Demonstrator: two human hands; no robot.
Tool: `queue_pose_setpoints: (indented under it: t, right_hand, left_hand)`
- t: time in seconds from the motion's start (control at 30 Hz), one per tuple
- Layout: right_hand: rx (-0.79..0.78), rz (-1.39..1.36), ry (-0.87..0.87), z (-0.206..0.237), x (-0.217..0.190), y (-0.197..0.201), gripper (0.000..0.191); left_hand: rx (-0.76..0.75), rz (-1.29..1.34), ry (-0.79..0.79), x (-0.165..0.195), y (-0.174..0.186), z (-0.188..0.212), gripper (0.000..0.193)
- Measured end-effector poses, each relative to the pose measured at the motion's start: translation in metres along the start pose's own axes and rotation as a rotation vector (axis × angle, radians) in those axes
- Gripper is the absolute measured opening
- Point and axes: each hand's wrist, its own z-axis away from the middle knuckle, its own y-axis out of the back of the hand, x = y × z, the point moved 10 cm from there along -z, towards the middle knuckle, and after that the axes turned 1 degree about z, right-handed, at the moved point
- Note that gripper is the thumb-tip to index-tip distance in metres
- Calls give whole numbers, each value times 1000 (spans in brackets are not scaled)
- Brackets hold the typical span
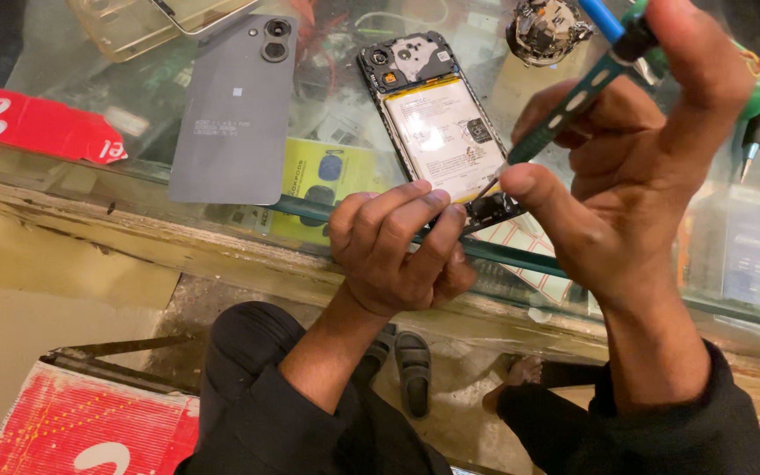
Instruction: The person repairs a disassembled smartphone on a glass counter, holding the phone frame with one hand while using a screwdriver with the other to pry and unscrew components near the battery. They reposition the phone and continue working on its internal parts.
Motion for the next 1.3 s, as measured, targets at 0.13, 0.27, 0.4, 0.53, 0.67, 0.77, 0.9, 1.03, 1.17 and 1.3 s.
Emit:
queue_pose_setpoints:
  t: [0.13,0.27,0.4,0.53,0.67,0.77,0.9,1.03,1.17,1.3]
  right_hand:
    - [82,-78,-137,5,20,15,96]
    - [-30,187,115,-2,0,6,99]
    - [21,93,-16,-3,7,10,98]
    - [61,133,-59,-4,4,9,99]
    - [-38,123,90,-8,-13,-5,93]
    - [49,-79,-201,-6,12,4,90]
    - [0,205,58,-10,-13,-5,95]
    - [15,-28,-24,-13,-5,-6,94]
    - [52,-28,-198,-13,10,6,98]
    - [-7,282,102,-11,-12,-1,101]
  left_hand:
    - [0,10,-3,0,0,0,17]
    - [12,5,-6,1,-1,0,16]
    - [4,11,3,0,0,1,18]
    - [8,-2,-2,0,0,1,19]
    - [5,-6,-13,1,-1,1,18]
    - [9,-9,-18,1,0,1,18]
    - [20,-15,-20,2,1,-1,18]
    - [16,-2,-3,1,1,-3,18]
    - [20,1,-5,1,2,-2,18]
    - [22,15,-3,1,0,-2,17]
